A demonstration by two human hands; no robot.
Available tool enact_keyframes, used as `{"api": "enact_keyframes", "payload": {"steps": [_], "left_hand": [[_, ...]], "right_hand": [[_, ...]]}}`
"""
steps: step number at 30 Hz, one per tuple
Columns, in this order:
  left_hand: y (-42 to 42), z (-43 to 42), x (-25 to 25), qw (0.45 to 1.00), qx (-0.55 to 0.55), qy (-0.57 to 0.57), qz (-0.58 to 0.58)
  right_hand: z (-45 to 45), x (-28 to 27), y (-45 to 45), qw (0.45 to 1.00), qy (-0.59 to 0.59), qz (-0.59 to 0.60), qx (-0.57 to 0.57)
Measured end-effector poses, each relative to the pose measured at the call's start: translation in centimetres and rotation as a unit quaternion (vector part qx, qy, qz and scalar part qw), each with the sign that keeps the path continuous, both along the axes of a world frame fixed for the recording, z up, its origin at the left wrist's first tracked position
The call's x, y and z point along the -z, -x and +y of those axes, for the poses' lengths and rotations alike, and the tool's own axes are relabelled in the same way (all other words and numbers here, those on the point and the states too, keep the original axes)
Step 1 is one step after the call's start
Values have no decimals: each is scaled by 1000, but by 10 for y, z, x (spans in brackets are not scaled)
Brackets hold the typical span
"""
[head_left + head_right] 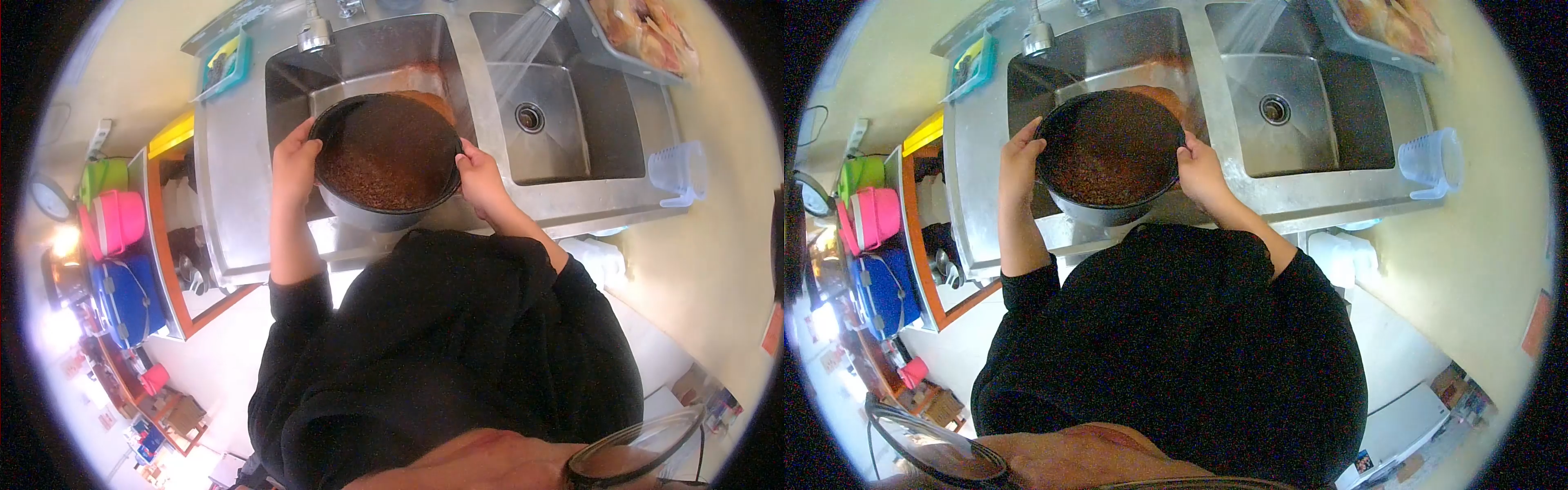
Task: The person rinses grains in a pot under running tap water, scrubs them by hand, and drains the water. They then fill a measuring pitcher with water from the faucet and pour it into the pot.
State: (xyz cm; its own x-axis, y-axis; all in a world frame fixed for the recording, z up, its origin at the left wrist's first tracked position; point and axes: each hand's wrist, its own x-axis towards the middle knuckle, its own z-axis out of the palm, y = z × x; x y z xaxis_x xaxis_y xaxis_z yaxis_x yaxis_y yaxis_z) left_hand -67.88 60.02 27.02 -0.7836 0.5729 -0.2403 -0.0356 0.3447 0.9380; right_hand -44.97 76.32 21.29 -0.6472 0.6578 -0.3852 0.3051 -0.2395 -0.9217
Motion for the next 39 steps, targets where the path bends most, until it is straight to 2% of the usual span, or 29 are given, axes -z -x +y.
{"api": "enact_keyframes", "payload": {"steps": [5,9,11,21,27,32,39], "left_hand": [[0,4,-2,1000,17,-15,21],[-7,13,-19,1000,18,-10,18],[-12,15,-32,999,9,33,2],[-3,19,-21,999,25,11,46],[-5,24,-28,999,19,17,22],[-3,27,-23,999,32,2,20],[-13,33,-39,997,32,68,33]], "right_hand": [[1,-6,-4,1000,25,-12,2],[0,-22,-4,995,100,-28,14],[-2,-17,-2,994,107,-20,29],[1,-18,-4,994,104,-40,9],[-1,-6,-2,993,112,-30,21],[-2,-13,-6,991,115,-70,23],[-3,-13,-9,987,150,-58,31]]}}
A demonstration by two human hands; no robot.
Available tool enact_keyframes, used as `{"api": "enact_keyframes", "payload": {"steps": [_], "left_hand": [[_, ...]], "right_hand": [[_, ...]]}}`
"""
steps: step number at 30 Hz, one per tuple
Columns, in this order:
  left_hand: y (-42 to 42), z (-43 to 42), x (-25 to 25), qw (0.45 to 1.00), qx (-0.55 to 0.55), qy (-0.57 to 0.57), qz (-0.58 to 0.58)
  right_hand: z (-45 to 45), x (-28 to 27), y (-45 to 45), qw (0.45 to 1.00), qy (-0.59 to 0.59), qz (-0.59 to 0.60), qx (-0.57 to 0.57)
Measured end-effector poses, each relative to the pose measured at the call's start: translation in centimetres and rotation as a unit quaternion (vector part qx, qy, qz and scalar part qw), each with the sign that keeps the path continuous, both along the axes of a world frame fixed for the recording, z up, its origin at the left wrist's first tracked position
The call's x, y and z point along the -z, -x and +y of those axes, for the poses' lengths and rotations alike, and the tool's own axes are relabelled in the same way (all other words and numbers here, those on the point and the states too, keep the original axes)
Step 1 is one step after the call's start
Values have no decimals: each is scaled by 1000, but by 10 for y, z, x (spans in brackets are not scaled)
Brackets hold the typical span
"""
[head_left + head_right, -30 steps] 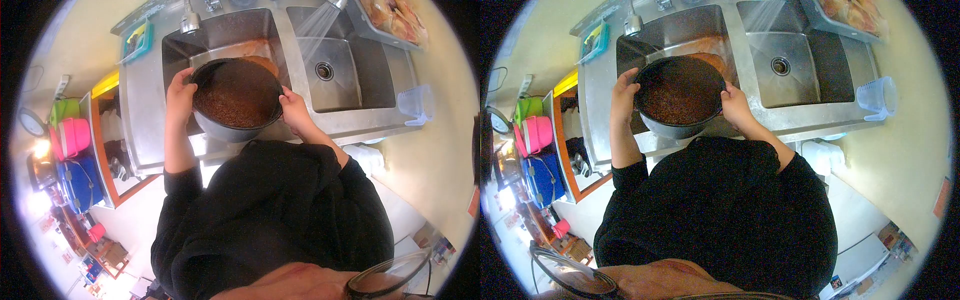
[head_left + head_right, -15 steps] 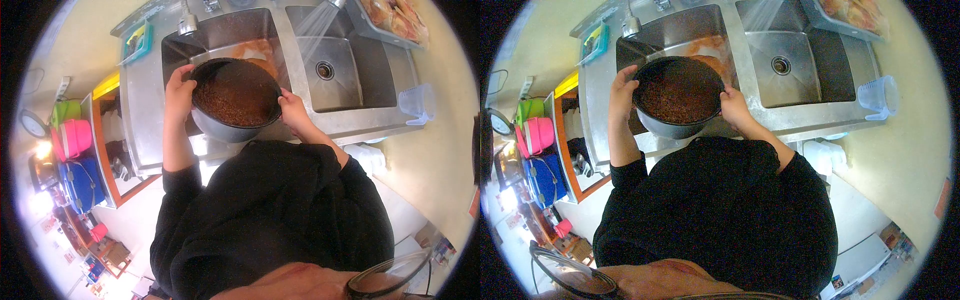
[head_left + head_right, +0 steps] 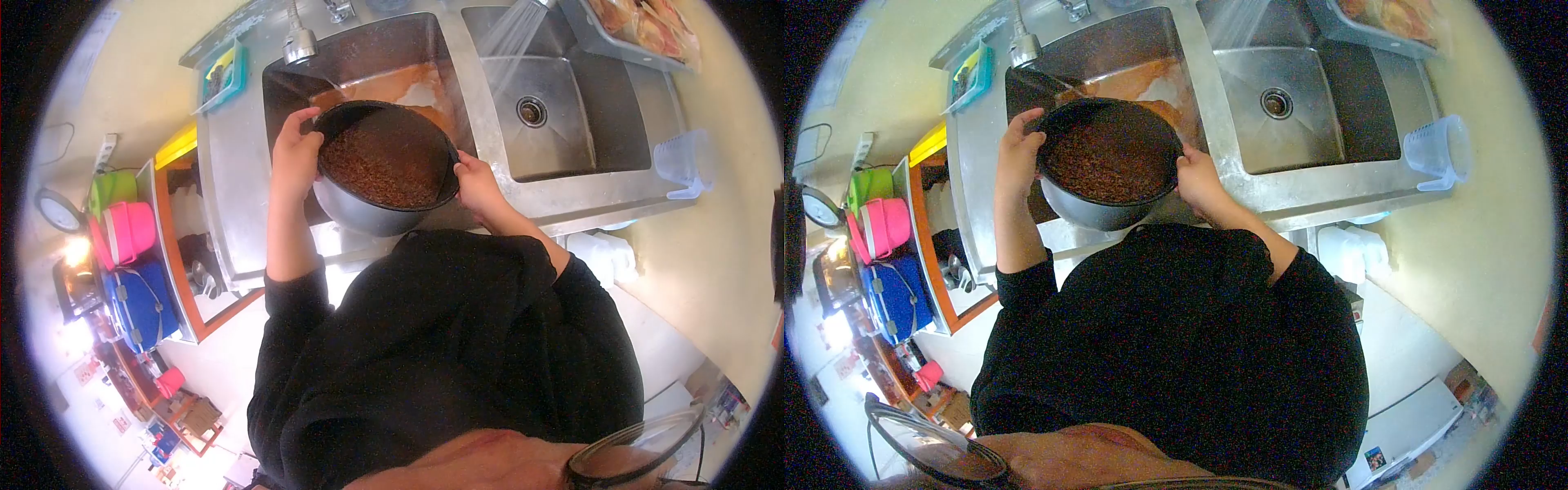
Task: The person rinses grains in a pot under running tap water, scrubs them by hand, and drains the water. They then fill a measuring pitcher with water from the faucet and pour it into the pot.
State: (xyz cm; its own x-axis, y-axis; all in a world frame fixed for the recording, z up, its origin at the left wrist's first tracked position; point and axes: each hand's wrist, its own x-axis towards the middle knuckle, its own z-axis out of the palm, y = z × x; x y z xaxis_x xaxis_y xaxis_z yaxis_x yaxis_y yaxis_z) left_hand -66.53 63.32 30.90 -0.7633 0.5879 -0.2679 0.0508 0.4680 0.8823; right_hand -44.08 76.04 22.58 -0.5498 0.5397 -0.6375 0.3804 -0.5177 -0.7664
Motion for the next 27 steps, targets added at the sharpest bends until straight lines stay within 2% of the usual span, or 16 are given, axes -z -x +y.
{"api": "enact_keyframes", "payload": {"steps": [9,13,20,23,27], "left_hand": [[5,2,11,999,21,-1,31],[13,2,25,999,30,-20,37],[13,6,21,999,36,-12,15],[4,11,5,998,31,36,33],[0,14,-2,998,27,46,24]], "right_hand": [[-3,-2,-3,999,38,-13,21],[-2,2,-5,1000,19,-11,7],[-1,4,-7,999,43,-14,4],[-1,0,-6,998,61,-16,13],[1,4,-7,997,70,-22,2]]}}
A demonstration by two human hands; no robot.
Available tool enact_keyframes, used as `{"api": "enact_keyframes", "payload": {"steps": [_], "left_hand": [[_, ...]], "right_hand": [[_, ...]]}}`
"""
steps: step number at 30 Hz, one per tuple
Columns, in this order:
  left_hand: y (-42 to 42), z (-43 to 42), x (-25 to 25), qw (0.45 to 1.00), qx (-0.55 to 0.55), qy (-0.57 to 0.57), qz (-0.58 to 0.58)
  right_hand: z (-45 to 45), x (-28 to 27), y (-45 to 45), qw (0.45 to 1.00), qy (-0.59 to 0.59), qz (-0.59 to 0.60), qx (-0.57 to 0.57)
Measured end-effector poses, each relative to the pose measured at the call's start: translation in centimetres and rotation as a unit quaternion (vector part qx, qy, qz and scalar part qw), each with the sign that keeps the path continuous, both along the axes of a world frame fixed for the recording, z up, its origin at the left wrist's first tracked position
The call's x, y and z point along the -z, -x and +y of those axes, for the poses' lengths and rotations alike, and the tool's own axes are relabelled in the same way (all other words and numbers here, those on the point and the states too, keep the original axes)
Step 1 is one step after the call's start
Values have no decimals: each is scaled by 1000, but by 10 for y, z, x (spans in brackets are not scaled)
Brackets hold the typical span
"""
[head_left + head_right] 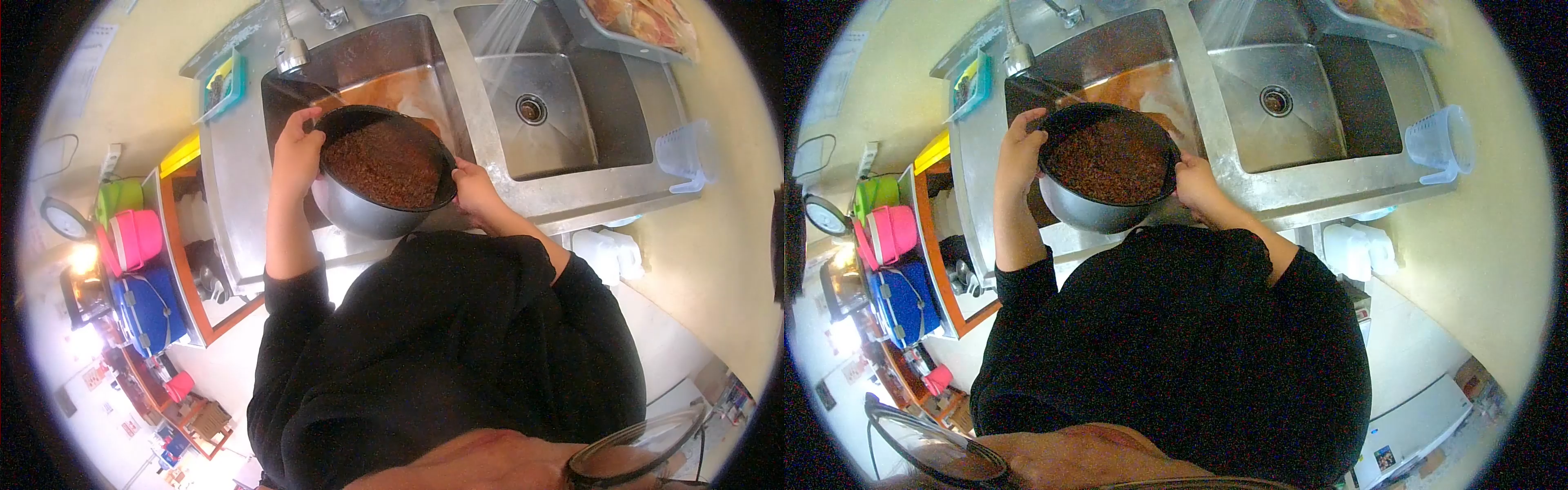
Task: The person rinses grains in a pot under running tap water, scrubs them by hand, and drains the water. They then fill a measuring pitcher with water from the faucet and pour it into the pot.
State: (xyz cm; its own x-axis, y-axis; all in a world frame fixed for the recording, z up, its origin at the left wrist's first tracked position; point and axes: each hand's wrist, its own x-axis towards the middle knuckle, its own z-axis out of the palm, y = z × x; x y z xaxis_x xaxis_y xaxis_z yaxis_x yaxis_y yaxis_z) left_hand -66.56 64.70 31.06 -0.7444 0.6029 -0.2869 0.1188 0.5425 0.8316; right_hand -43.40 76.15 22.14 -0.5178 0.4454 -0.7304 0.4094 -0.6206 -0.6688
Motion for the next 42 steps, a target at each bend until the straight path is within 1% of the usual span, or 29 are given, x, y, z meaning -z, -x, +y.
{"api": "enact_keyframes", "payload": {"steps": [5,8,15,17,18,21,23,24,25,26,28,29,30,31,32,34,35,36,38,39,40,41,42], "left_hand": [[4,0,3,1000,9,2,3],[7,0,8,1000,15,-17,15],[0,11,-8,1000,2,16,14],[-6,16,-17,999,-5,33,30],[-6,17,-17,1000,-3,12,23],[-4,18,-2,998,4,-61,-2],[-7,26,13,992,14,-126,-21],[-11,32,13,995,15,-88,-34],[-15,39,18,992,28,-119,-12],[-19,47,29,988,40,-151,9],[-20,64,63,956,77,-275,-66],[-21,73,80,961,82,-264,-29],[-24,81,88,963,87,-253,7],[-31,87,88,961,84,-260,-46],[-36,92,90,957,82,-270,-64],[-43,102,100,950,79,-287,-98],[-48,108,100,935,78,-330,-105],[-48,111,100,959,86,-268,-33],[-51,110,99,980,102,-132,109],[-45,113,116,968,122,-160,149],[-35,120,147,953,141,-190,189],[-30,124,164,935,158,-220,228],[-38,121,144,959,148,-215,110]], "right_hand": [[1,1,1,1000,10,-9,6],[3,5,1,1000,11,-5,-6],[6,-4,1,1000,5,9,2],[11,5,1,999,-43,2,2],[16,9,1,998,-68,-1,3],[39,11,-2,980,-195,19,19],[57,15,-2,961,-267,46,56],[68,18,-3,948,-303,60,74],[81,23,-5,944,-311,65,85],[91,20,-8,930,-351,60,92],[109,14,-15,896,-429,47,105],[124,26,-19,892,-435,67,102],[135,42,-23,878,-462,60,112],[145,59,-26,862,-490,53,123],[150,55,-26,845,-516,46,134],[157,49,-33,833,-538,8,128],[159,45,-35,825,-552,-8,121],[160,43,-37,817,-564,-25,113],[162,35,-38,835,-537,-43,114],[163,29,-37,843,-523,-52,114],[165,21,-38,842,-526,-70,99],[168,12,-41,840,-529,-87,82],[171,8,-42,837,-533,-104,65]]}}
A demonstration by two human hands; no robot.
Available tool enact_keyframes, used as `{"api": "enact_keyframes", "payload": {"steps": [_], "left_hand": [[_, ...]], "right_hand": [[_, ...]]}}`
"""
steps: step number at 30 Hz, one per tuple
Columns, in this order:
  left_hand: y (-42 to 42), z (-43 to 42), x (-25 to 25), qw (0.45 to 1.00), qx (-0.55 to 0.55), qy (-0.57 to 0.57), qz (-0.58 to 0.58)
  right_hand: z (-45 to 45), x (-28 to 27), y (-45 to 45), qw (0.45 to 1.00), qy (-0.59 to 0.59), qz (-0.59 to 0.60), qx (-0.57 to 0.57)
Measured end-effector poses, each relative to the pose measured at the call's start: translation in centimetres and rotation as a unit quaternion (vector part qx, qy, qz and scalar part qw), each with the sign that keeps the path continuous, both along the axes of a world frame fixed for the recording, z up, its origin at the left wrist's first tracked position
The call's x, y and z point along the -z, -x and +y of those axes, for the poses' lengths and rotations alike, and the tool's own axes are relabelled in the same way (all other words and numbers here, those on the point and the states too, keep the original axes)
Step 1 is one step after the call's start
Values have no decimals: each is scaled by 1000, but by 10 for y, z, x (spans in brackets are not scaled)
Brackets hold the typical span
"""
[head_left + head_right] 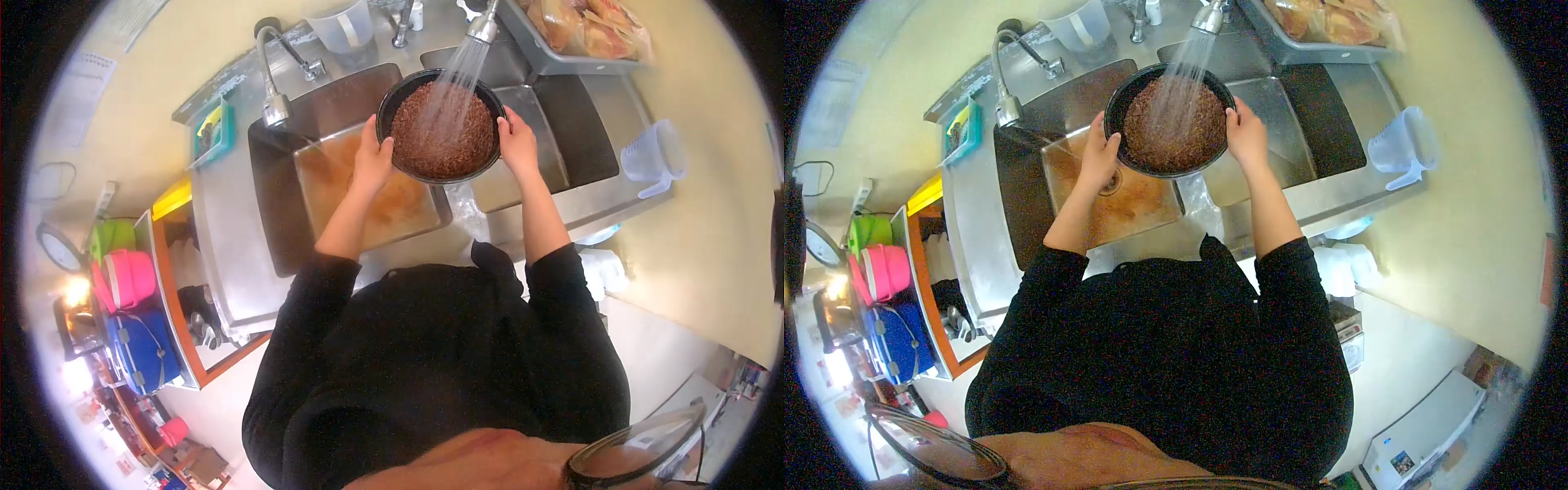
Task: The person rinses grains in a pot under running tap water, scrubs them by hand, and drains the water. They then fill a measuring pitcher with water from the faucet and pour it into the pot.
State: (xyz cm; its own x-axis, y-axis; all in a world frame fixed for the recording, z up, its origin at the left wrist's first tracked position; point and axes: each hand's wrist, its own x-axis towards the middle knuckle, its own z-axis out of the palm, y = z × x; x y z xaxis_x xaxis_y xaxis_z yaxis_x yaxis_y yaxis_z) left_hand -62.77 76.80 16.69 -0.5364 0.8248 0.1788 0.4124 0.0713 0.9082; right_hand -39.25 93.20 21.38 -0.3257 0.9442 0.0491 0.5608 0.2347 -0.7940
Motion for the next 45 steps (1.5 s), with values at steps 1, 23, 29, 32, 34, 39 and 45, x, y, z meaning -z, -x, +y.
{"api": "enact_keyframes", "payload": {"steps": [1,23,29,32,34,39,45], "left_hand": [[-7,-5,-21,993,13,27,-118],[-50,-186,-327,543,784,-298,47],[-35,-131,-211,407,667,-441,-442],[-87,-136,-180,730,169,-351,-561],[-77,-143,-164,652,204,-347,-643],[13,-220,-231,578,327,-419,-619],[0,-246,-336,744,314,-534,-252]], "right_hand": [[2,0,-1,1000,-17,-15,-6],[-109,-147,-83,712,433,-66,-548],[-110,-117,-112,830,413,99,-362],[-112,-125,-116,859,341,165,-344],[-104,-131,-132,880,268,195,-339],[-128,-203,-203,914,-118,282,-266],[-180,-302,-231,286,-301,514,-750]]}}
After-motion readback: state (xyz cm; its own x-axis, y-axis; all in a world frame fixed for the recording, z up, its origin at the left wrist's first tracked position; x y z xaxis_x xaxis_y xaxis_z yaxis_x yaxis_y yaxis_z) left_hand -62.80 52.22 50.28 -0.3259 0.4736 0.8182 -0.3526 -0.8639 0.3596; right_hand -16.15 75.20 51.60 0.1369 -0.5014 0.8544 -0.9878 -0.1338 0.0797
